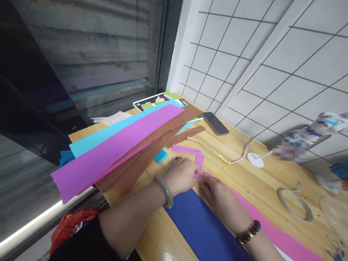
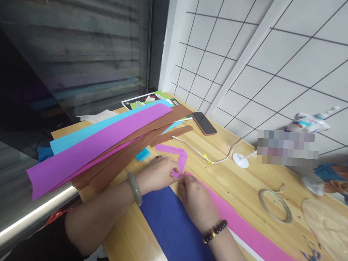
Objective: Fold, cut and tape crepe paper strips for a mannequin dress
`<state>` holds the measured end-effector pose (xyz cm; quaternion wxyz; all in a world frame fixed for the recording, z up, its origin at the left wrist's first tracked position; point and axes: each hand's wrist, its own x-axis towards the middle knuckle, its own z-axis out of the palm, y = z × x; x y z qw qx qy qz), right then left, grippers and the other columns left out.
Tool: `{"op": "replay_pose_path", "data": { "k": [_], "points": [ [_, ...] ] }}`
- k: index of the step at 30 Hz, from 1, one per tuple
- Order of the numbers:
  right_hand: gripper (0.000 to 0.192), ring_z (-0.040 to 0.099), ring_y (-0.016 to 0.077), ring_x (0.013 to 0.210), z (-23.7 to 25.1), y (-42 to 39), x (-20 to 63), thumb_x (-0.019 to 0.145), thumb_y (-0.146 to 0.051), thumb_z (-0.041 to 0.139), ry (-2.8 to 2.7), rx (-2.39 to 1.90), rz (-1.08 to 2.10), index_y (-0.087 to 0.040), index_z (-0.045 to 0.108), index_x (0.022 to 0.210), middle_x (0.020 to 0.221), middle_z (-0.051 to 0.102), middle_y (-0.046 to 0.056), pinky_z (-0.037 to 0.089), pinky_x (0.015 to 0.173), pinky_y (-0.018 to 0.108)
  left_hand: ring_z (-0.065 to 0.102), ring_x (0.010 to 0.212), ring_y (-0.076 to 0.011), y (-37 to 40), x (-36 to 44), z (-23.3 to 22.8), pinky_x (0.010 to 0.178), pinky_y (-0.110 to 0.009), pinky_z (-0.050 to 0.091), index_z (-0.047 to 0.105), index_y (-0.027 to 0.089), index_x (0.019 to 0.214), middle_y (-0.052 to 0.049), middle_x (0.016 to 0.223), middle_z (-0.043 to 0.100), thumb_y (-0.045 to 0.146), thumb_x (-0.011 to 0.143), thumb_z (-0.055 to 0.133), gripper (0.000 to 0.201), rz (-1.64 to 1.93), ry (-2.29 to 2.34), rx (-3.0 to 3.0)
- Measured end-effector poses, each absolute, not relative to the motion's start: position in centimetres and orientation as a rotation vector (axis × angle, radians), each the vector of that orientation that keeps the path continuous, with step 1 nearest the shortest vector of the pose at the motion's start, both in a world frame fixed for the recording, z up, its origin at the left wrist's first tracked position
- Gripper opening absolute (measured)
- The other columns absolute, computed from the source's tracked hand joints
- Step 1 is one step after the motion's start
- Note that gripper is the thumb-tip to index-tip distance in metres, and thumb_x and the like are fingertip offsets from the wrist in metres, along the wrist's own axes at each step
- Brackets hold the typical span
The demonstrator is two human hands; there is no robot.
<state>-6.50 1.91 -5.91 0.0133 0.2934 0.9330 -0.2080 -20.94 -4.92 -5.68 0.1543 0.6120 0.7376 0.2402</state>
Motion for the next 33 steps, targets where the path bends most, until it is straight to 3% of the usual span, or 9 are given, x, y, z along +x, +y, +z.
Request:
{"op": "replay_pose_path", "data": {
  "k": [8, 18, 33],
  "points": [
    [0.018, 0.056, 0.0159, 0.067, -5.89, 1.77, -6.47, 0.086, -0.026, 0.033, 2.927, 0.894, -0.664, -0.022, 0.044, 0.073, 0.076, 0.061, 0.005, 0.04, 0.062, 0.026, 0.061, 0.084, -0.0186, -4.85, -20.82, -5.81, 0.078, -0.028, 0.042, 0.068, 0.019, 0.082, -0.004, 0.084, 0.069, 0.018, 0.073, 0.054, 0.017, 0.691, 2.121, 1.733],
    [0.019, 0.058, 0.0159, 0.068, -6.54, 1.83, -6.74, 0.088, -0.024, 0.032, 2.94, 0.89, -0.596, -0.021, 0.044, 0.073, 0.077, 0.062, 0.008, 0.038, 0.064, 0.026, 0.06, 0.078, -0.0179, -4.88, -20.95, -5.84, 0.073, -0.027, 0.042, 0.067, 0.02, 0.075, -0.003, 0.075, 0.067, 0.02, 0.075, 0.051, 0.016, 0.665, 2.125, 1.763],
    [0.02, 0.059, 0.0167, 0.071, -6.09, 1.75, -6.41, 0.088, -0.025, 0.033, 2.919, 0.908, -0.589, -0.02, 0.048, 0.078, 0.079, 0.063, 0.007, 0.04, 0.065, 0.027, 0.06, 0.089, -0.0192, -4.87, -20.99, -6.41, 0.082, -0.029, 0.041, 0.068, 0.02, 0.088, -0.003, 0.089, 0.068, 0.021, 0.072, 0.056, 0.02, 0.717, 2.097, 1.762]
  ]
}}
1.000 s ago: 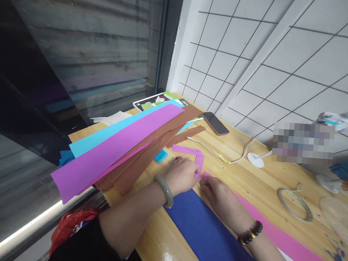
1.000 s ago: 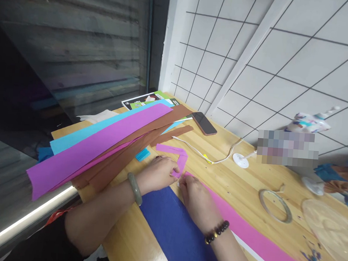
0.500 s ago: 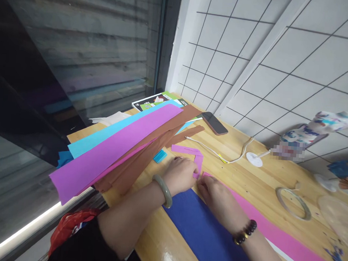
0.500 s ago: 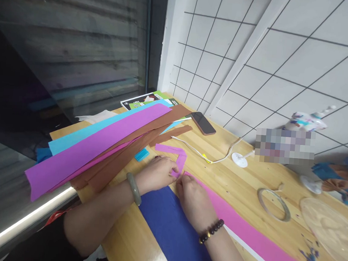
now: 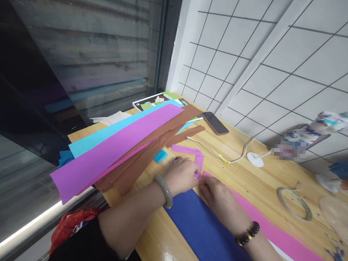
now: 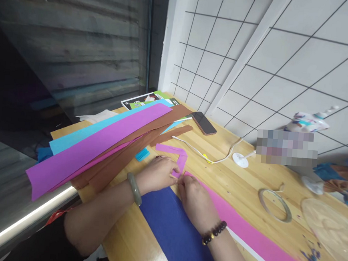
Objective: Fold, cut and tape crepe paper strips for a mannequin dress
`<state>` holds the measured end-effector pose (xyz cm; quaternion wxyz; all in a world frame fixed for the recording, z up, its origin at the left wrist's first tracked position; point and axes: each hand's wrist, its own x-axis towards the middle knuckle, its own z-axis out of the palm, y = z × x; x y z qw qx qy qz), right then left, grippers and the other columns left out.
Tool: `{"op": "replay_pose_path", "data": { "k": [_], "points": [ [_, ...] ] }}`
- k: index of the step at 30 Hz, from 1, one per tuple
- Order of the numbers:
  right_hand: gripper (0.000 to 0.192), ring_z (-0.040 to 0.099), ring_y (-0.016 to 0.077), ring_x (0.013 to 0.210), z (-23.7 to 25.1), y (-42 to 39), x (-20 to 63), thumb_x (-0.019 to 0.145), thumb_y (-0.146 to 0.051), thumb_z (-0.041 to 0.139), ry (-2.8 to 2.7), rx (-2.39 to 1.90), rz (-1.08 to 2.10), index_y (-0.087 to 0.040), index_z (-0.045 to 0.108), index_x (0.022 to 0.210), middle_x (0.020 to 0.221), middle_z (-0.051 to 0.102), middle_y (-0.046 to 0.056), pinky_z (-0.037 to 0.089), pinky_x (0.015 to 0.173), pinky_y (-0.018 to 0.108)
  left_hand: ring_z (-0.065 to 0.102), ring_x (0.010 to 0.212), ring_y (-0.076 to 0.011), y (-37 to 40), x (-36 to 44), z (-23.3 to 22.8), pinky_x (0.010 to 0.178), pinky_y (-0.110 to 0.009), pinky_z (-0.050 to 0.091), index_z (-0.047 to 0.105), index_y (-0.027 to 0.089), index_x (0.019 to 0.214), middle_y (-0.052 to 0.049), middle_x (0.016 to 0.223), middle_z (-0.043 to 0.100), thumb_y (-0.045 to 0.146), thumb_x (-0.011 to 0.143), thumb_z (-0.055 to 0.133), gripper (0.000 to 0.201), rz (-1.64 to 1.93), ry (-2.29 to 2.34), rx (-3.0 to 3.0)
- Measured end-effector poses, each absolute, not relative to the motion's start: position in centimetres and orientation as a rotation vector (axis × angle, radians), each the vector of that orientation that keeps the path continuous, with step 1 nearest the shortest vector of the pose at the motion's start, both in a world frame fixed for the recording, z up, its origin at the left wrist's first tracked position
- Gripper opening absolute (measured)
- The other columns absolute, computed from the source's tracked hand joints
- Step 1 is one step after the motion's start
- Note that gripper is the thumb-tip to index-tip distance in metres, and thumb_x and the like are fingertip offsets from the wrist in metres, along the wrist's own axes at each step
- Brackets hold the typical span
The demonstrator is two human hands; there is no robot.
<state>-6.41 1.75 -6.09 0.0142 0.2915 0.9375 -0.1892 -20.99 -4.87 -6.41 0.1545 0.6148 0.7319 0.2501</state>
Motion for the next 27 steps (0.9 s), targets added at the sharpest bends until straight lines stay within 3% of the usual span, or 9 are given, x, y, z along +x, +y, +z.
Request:
{"op": "replay_pose_path", "data": {
  "k": [12, 27],
  "points": [
    [0.022, 0.06, 0.0192, 0.077, -6.72, 1.23, -6.04, 0.089, -0.027, 0.031, 2.916, 1.006, -0.514, -0.019, 0.049, 0.078, 0.082, 0.063, 0.01, 0.041, 0.068, 0.029, 0.058, 0.092, -0.0188, -4.88, -20.73, -6.57, 0.086, -0.03, 0.041, 0.067, 0.022, 0.09, -0.002, 0.091, 0.067, 0.018, 0.069, 0.057, 0.024, 0.717, 2.116, 1.757],
    [0.021, 0.059, 0.0183, 0.072, -6.33, 0.83, -6.0, 0.088, -0.028, 0.033, 2.911, 1.065, -0.604, -0.021, 0.049, 0.077, 0.079, 0.063, 0.006, 0.04, 0.063, 0.027, 0.057, 0.094, -0.0185, -4.9, -20.72, -6.65, 0.088, -0.03, 0.039, 0.066, 0.022, 0.091, -0.002, 0.091, 0.065, 0.019, 0.067, 0.061, 0.026, 0.726, 2.106, 1.748]
  ]
}}
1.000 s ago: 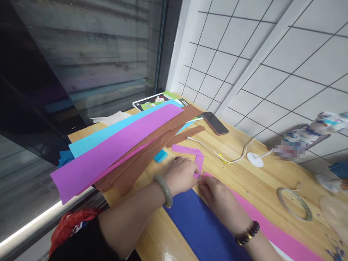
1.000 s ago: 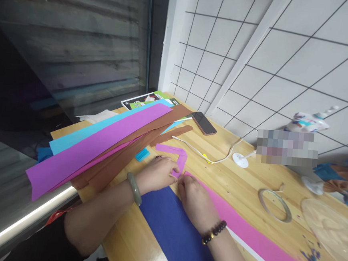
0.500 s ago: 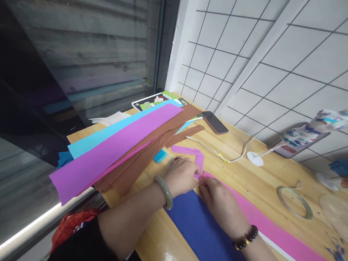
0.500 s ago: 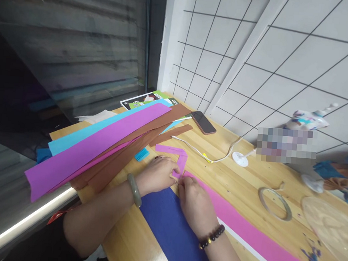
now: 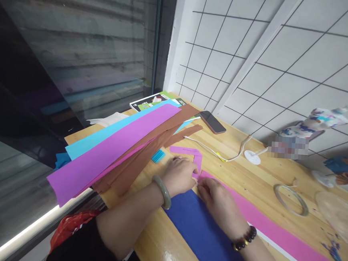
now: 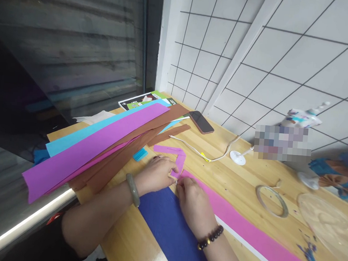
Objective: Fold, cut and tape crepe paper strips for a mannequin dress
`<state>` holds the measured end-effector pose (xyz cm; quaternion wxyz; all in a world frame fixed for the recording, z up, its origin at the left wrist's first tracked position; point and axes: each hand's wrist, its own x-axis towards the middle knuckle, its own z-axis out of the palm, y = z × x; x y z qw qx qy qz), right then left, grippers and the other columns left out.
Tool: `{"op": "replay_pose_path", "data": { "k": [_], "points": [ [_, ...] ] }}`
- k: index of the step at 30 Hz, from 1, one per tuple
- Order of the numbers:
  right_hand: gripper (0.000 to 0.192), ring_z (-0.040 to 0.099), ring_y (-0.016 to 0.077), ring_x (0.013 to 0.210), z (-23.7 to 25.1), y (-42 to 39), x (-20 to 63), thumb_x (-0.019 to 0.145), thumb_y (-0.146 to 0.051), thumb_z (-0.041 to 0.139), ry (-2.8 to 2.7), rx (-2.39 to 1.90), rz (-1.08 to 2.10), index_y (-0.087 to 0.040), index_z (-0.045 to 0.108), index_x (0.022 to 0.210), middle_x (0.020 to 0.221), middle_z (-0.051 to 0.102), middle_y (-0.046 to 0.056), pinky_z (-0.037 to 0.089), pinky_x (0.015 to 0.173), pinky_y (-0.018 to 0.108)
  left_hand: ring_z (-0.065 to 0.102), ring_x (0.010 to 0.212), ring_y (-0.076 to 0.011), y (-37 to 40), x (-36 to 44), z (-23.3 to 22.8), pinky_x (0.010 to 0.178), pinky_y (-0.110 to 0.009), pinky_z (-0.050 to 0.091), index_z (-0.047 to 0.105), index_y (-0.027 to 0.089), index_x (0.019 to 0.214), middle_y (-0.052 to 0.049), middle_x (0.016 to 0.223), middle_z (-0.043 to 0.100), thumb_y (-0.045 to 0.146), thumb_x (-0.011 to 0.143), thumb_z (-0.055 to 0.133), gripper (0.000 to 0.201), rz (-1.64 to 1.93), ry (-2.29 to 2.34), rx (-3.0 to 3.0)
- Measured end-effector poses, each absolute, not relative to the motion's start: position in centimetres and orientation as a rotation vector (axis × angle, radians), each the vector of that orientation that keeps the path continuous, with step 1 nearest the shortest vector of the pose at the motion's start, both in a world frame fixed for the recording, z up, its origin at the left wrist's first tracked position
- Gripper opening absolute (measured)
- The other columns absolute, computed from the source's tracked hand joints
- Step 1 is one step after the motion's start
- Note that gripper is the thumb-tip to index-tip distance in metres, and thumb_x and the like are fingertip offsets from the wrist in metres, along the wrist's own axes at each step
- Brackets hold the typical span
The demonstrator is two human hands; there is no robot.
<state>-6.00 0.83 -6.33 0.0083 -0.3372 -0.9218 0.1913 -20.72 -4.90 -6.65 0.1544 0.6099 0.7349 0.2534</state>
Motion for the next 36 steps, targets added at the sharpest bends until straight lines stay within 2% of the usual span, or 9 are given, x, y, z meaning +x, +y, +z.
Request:
{"op": "replay_pose_path", "data": {
  "k": [7, 21, 27, 36],
  "points": [
    [0.021, 0.06, 0.017, 0.071, -6.15, 1.15, -6.2, 0.086, -0.027, 0.035, -2.89, -1.045, 0.65, -0.02, 0.053, 0.081, 0.08, 0.064, 0.005, 0.04, 0.062, 0.026, 0.056, 0.097, -0.0187, -4.97, -20.6, -6.33, 0.089, -0.03, 0.039, 0.067, 0.022, 0.092, -0.002, 0.093, 0.066, 0.017, 0.069, 0.058, 0.025, 0.716, 2.122, 1.726],
    [0.02, 0.061, 0.0187, 0.077, -6.44, 0.91, -6.14, 0.088, -0.027, 0.033, -2.918, -1.033, 0.555, -0.02, 0.049, 0.079, 0.082, 0.064, 0.008, 0.04, 0.067, 0.027, 0.058, 0.093, -0.0191, -4.83, -20.68, -6.99, 0.086, -0.031, 0.04, 0.067, 0.022, 0.088, -0.002, 0.089, 0.067, 0.019, 0.07, 0.056, 0.021, 0.779, 2.114, 1.781],
    [0.02, 0.06, 0.0188, 0.071, -6.33, 0.48, -5.87, 0.088, -0.026, 0.032, -2.899, -1.039, 0.53, -0.021, 0.047, 0.075, 0.077, 0.063, 0.007, 0.039, 0.063, 0.029, 0.057, 0.092, -0.019, -4.85, -20.75, -6.86, 0.087, -0.03, 0.04, 0.067, 0.022, 0.091, -0.002, 0.087, 0.066, 0.021, 0.069, 0.059, 0.023, 0.748, 2.111, 1.755],
    [0.021, 0.059, 0.0174, 0.075, -6.24, 0.74, -5.55, 0.087, -0.028, 0.035, -2.786, -1.008, 0.709, -0.021, 0.052, 0.077, 0.081, 0.063, 0.005, 0.041, 0.067, 0.027, 0.057, 0.092, -0.0185, -4.86, -20.65, -6.72, 0.086, -0.029, 0.04, 0.067, 0.023, 0.089, -0.002, 0.088, 0.066, 0.019, 0.068, 0.059, 0.023, 0.74, 2.129, 1.75]
  ]
}}
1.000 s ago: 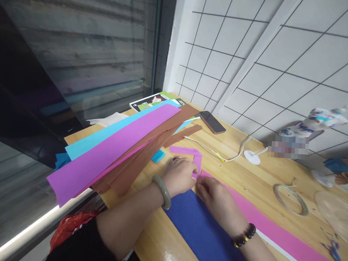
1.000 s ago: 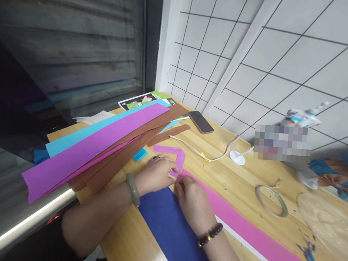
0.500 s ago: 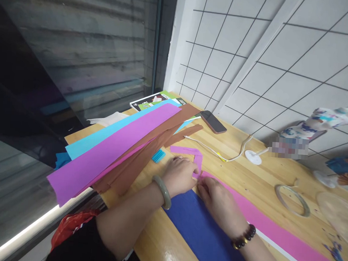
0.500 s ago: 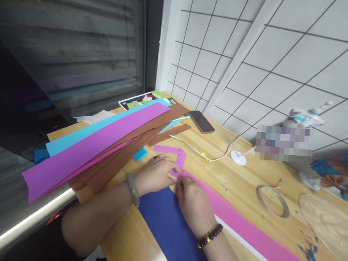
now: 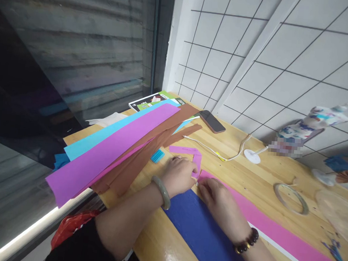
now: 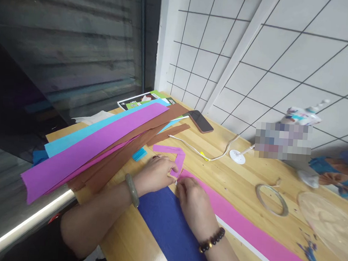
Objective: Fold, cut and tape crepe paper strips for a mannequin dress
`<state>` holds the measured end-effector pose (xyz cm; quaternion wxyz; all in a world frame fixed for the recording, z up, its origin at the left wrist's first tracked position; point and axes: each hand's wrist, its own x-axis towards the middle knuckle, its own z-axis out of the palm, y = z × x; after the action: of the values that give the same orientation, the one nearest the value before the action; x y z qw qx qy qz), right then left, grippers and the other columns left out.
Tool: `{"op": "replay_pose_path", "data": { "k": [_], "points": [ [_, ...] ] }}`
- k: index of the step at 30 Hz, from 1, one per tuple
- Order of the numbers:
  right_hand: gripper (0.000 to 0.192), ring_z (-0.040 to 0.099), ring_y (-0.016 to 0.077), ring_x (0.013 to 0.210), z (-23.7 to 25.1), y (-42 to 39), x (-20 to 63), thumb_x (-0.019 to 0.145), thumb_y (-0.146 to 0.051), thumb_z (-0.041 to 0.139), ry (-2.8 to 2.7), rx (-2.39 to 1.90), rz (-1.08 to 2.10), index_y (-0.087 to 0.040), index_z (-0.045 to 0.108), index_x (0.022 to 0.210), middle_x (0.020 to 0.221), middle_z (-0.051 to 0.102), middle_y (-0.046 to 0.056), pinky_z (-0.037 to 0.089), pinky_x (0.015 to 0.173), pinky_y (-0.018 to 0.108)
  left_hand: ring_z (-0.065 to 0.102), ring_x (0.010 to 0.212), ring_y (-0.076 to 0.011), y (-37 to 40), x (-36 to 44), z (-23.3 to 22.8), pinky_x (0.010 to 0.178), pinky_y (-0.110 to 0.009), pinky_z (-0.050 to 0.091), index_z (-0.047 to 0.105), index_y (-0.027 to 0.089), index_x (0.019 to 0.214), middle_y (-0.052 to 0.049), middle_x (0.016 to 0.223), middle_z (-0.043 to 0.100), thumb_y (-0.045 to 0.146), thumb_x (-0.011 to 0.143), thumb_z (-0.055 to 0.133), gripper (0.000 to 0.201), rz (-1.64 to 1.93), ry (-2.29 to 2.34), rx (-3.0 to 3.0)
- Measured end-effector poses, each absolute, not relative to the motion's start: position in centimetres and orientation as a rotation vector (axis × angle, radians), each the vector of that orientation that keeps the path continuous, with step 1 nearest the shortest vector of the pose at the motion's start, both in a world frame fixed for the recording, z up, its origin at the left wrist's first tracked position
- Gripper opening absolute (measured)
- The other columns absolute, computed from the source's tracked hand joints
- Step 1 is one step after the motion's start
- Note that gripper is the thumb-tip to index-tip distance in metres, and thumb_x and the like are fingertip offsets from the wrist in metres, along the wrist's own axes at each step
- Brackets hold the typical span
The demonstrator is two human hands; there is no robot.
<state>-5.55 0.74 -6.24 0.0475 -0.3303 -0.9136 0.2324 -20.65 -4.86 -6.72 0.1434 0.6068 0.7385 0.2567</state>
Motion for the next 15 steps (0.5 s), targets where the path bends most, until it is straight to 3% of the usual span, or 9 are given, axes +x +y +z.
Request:
{"op": "replay_pose_path", "data": {
  "k": [9, 15],
  "points": [
    [0.021, 0.058, 0.0167, 0.064, -6.1, 1.1, -6.6, 0.085, -0.027, 0.037, -2.842, -1.089, 0.642, -0.021, 0.051, 0.07, 0.072, 0.064, 0.005, 0.037, 0.059, 0.026, 0.057, 0.094, -0.0178, -4.8, -20.6, -6.7, 0.088, -0.029, 0.039, 0.067, 0.022, 0.09, -0.002, 0.091, 0.067, 0.018, 0.068, 0.058, 0.024, 0.75, 2.141, 1.743],
    [0.02, 0.059, 0.017, 0.067, -6.4, 1.1, -6.3, 0.086, -0.028, 0.037, -2.843, -1.086, 0.64, -0.02, 0.052, 0.074, 0.075, 0.064, 0.006, 0.039, 0.061, 0.026, 0.058, 0.091, -0.0184, -4.7, -20.8, -6.7, 0.087, -0.03, 0.04, 0.067, 0.021, 0.091, -0.002, 0.086, 0.067, 0.019, 0.069, 0.059, 0.024, 0.738, 2.108, 1.731]
  ]
}}
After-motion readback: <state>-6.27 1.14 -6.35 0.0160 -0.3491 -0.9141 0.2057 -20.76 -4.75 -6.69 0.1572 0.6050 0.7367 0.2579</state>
